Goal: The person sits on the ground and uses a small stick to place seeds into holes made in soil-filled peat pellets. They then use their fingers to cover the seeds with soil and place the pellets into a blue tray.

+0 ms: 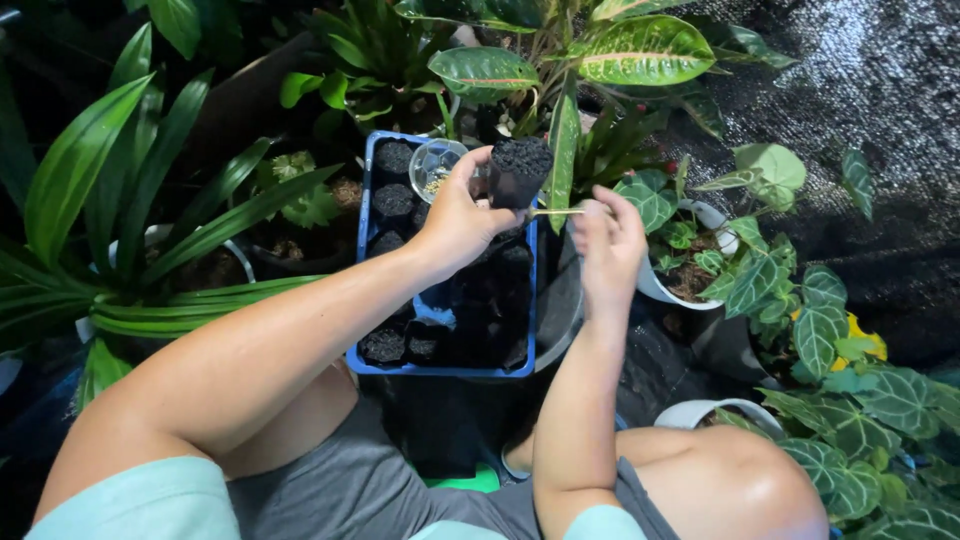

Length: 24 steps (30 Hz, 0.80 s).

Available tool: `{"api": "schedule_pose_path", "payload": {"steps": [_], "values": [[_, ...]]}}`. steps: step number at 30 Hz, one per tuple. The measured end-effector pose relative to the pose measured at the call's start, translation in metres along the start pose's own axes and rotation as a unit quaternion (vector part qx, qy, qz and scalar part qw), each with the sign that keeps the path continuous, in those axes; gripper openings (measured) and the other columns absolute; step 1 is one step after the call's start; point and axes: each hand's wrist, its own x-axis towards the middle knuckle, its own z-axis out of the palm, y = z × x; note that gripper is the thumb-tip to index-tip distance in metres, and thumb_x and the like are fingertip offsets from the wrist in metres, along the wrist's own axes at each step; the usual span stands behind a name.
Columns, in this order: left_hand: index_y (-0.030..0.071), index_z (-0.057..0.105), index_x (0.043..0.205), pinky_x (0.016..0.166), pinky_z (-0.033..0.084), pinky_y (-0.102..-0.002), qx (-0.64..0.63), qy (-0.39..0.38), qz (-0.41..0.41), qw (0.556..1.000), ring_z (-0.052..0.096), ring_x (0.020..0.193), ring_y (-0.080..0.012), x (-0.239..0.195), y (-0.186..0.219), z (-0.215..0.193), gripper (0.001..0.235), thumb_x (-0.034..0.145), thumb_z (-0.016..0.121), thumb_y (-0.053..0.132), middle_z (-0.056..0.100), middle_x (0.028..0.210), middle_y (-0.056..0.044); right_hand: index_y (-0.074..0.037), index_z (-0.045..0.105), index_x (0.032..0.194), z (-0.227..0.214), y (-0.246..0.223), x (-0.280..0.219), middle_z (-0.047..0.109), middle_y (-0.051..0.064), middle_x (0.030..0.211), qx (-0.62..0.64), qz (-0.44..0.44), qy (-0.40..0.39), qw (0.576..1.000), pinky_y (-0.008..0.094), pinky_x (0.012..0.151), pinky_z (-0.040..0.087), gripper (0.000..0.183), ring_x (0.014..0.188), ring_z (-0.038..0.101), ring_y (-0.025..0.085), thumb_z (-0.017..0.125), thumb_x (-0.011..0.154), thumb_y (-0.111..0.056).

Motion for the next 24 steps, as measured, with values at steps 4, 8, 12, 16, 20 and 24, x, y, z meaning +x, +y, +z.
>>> {"api": "schedule_pose_path", "payload": {"steps": [4, 8, 12, 16, 20, 24], "values": [[0.010, 0.038, 0.127, 0.080, 0.054, -0.034, -0.007, 0.000, 0.006, 1.000, 0.064, 0.090, -0.0281, -0.001, -0.002, 0.006, 0.072, 0.065, 0.067, -0.011, 0.054, 0.104, -0.018, -0.003, 0.039, 0.127, 0.027, -0.035, -0.012, 0.054, 0.018, 0.112, -0.004, -0.053, -0.110, 0.993, 0.031, 0.077, 0.051, 0.057, 0.089, 0.054, 0.020, 0.067, 0.080, -0.018], [0.007, 0.033, 0.132, 0.085, 0.050, -0.037, 0.002, -0.007, 0.040, 0.999, 0.057, 0.102, -0.0320, -0.008, -0.004, 0.013, 0.076, 0.066, 0.063, -0.014, 0.049, 0.116, -0.024, 0.000, 0.030, 0.132, 0.044, -0.050, -0.014, 0.043, 0.026, 0.122, -0.048, -0.038, -0.091, 0.994, 0.039, 0.081, 0.052, 0.081, 0.105, 0.052, 0.033, 0.079, 0.070, -0.019], [0.010, 0.030, 0.136, 0.079, 0.053, -0.033, -0.006, -0.032, 0.034, 0.999, 0.055, 0.099, -0.0248, -0.018, -0.002, 0.019, 0.082, 0.064, 0.057, -0.018, 0.050, 0.119, -0.022, -0.005, 0.037, 0.129, 0.050, -0.062, -0.017, 0.053, 0.022, 0.116, -0.142, -0.037, -0.036, 0.989, 0.039, 0.087, 0.050, 0.086, 0.107, 0.054, 0.033, 0.084, 0.060, -0.026], [0.011, 0.021, 0.139, 0.062, 0.054, -0.024, -0.041, -0.073, -0.016, 0.996, 0.055, 0.085, -0.0158, -0.023, -0.004, 0.023, 0.078, 0.071, 0.055, -0.004, 0.053, 0.112, -0.015, -0.007, 0.045, 0.124, 0.033, -0.045, -0.012, 0.055, 0.019, 0.113, -0.158, -0.078, 0.007, 0.984, 0.037, 0.089, 0.046, 0.076, 0.106, 0.055, 0.031, 0.083, 0.060, -0.020], [0.018, 0.025, 0.135, 0.059, 0.053, -0.036, 0.249, -0.089, -0.063, 0.962, 0.059, 0.077, -0.0278, -0.023, -0.005, 0.018, 0.052, 0.086, 0.040, 0.027, 0.059, 0.101, -0.014, -0.006, 0.039, 0.127, 0.013, -0.040, -0.010, 0.052, 0.020, 0.115, -0.095, -0.071, 0.008, 0.993, 0.038, 0.089, 0.048, 0.077, 0.106, 0.055, 0.032, 0.083, 0.064, -0.013], [0.029, 0.047, 0.123, 0.074, 0.055, -0.036, 0.371, -0.131, 0.094, 0.915, 0.059, 0.098, -0.0287, -0.019, -0.036, 0.015, 0.063, 0.071, 0.053, -0.006, 0.058, 0.111, -0.008, -0.009, 0.038, 0.130, -0.006, -0.037, -0.009, 0.049, 0.019, 0.117, -0.112, -0.061, 0.031, 0.991, 0.037, 0.090, 0.048, 0.080, 0.107, 0.055, 0.032, 0.084, 0.065, -0.015]]}}
